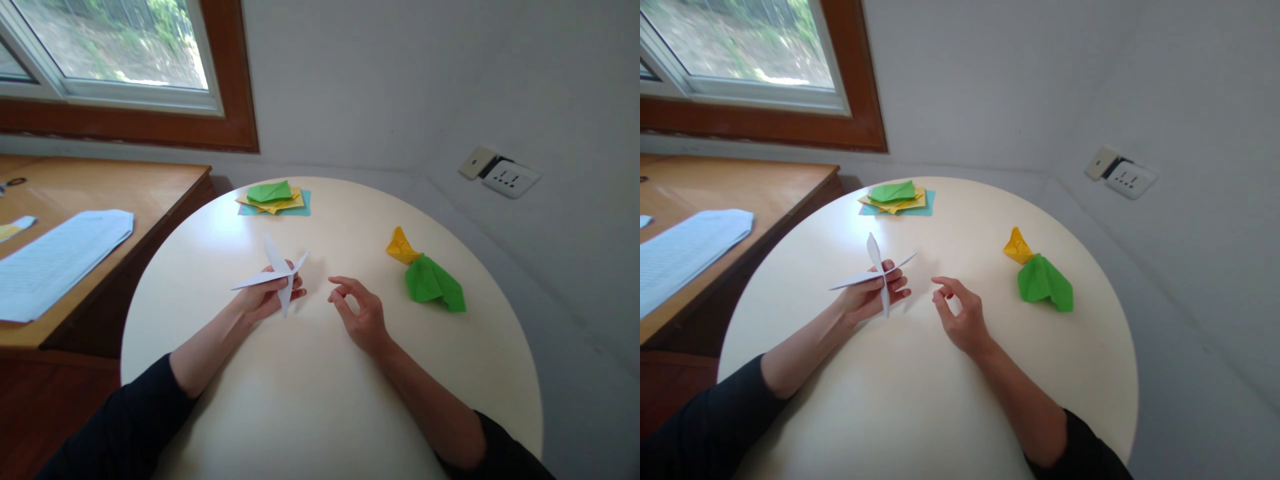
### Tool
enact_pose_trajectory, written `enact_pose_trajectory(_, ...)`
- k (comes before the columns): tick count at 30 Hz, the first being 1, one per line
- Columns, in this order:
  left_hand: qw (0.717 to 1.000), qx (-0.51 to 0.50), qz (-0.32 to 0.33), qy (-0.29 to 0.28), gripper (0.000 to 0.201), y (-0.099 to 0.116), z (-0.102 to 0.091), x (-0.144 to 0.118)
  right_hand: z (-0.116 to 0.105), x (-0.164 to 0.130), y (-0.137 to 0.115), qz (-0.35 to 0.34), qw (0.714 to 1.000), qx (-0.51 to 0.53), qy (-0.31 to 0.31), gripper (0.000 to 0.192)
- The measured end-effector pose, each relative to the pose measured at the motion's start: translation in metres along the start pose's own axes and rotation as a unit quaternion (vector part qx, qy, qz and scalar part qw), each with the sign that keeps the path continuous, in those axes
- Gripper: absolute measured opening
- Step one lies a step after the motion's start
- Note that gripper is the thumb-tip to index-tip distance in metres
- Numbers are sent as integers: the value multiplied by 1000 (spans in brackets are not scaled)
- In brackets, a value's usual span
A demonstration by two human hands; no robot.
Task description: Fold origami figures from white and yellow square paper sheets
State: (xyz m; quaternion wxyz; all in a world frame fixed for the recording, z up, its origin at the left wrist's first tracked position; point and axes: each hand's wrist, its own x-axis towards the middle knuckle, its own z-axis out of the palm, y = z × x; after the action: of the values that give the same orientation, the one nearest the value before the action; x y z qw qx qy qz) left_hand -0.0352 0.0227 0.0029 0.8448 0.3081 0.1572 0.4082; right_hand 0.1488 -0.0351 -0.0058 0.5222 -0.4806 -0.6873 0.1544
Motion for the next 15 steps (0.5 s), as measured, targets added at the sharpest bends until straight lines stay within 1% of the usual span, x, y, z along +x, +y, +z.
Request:
enact_pose_trajectory(6,1000,-7,4,7,27,-1,-2,0,0,0,0,2,1000,-2,0,19)
enact_pose_trajectory(10,1000,-26,2,-3,27,0,0,-1,0,0,0,2,1000,-5,-3,19)
enact_pose_trajectory(15,998,-57,1,13,25,2,4,-1,0,0,1,2,1000,-4,-5,18)
